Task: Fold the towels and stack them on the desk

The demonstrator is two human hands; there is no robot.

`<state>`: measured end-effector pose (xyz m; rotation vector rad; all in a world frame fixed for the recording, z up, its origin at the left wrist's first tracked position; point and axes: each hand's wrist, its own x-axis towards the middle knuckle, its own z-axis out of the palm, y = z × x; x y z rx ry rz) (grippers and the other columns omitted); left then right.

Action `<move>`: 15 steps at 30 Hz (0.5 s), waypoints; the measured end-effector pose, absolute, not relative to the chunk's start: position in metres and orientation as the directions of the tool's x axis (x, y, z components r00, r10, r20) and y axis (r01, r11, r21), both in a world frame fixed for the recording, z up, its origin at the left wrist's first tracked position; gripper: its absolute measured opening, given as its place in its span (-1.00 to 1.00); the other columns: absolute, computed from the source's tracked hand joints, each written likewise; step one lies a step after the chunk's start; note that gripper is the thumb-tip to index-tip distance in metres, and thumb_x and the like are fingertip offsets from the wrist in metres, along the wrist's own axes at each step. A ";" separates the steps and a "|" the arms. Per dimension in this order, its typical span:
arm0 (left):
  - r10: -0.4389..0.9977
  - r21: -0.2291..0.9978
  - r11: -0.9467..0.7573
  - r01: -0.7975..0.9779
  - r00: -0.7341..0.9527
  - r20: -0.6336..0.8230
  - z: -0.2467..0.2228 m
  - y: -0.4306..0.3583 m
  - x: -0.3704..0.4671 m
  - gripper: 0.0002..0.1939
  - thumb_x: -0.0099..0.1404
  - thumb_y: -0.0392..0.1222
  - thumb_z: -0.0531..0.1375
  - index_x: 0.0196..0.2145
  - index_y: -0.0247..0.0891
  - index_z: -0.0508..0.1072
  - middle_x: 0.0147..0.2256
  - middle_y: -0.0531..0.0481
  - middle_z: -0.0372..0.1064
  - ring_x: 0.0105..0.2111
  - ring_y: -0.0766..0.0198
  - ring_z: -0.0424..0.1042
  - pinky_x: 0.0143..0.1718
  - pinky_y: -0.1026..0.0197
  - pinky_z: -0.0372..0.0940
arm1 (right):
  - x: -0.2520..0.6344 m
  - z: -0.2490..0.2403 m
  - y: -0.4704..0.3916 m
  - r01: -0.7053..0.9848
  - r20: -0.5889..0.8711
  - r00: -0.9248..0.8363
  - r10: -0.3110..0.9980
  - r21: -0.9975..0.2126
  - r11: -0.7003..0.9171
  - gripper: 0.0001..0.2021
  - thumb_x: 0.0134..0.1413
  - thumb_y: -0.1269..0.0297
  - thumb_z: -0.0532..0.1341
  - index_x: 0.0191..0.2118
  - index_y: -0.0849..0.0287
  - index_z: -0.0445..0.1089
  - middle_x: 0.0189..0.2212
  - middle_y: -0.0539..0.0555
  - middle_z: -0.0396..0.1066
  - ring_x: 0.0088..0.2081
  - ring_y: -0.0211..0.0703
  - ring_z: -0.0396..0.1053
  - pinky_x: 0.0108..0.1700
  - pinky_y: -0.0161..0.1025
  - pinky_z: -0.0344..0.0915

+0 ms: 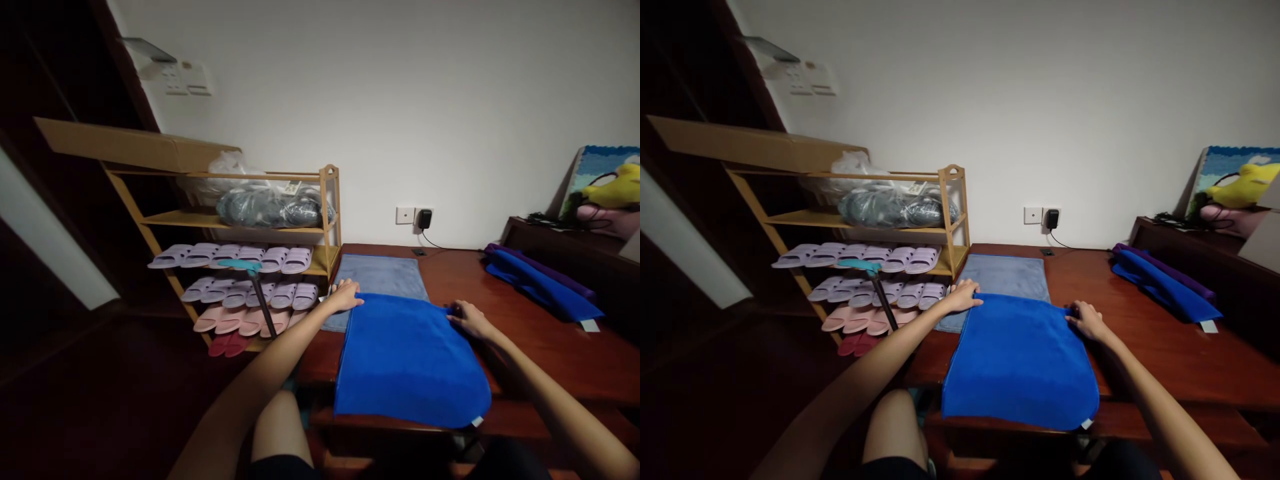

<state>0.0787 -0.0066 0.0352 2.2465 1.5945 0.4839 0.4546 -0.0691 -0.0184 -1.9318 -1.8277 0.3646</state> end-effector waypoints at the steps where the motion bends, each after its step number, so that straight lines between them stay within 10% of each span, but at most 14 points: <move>1: 0.949 0.488 -0.303 0.819 0.308 0.072 0.036 -0.004 0.080 -0.74 -0.04 -0.18 0.36 -0.39 -0.23 0.39 -0.15 -0.07 0.34 0.04 -0.07 0.22 0.01 -0.04 0.11 | 0.455 -0.018 -0.068 0.860 0.122 0.085 0.989 -0.510 -0.011 -0.72 -0.16 0.14 0.23 -0.27 0.14 0.40 -0.21 0.16 0.41 -0.11 0.05 0.32 -0.08 -0.05 0.21; 9: 0.909 0.804 -0.301 0.513 0.410 0.079 0.055 -0.018 0.062 -0.69 0.12 0.00 0.24 -0.31 -0.24 0.26 -0.53 0.11 0.33 -0.50 0.28 0.39 -0.45 0.28 0.26 | 0.451 0.013 -0.098 0.590 0.225 0.085 0.971 -0.797 0.134 -0.56 -0.04 -0.17 0.13 -0.26 0.14 0.24 -0.48 0.01 0.35 -0.43 -0.20 0.30 -0.38 -0.26 0.27; 15: 0.915 0.968 -0.228 0.108 0.364 0.175 0.084 -0.047 0.039 -0.64 -0.01 0.00 0.37 -0.39 -0.34 0.45 -0.52 -0.01 0.44 -0.51 0.29 0.39 -0.44 0.29 0.23 | 0.442 0.058 -0.126 0.197 0.160 0.077 0.984 -0.970 0.142 -0.57 -0.22 -0.08 0.35 -0.35 0.19 0.36 -0.50 0.01 0.37 -0.41 -0.20 0.32 -0.32 -0.27 0.26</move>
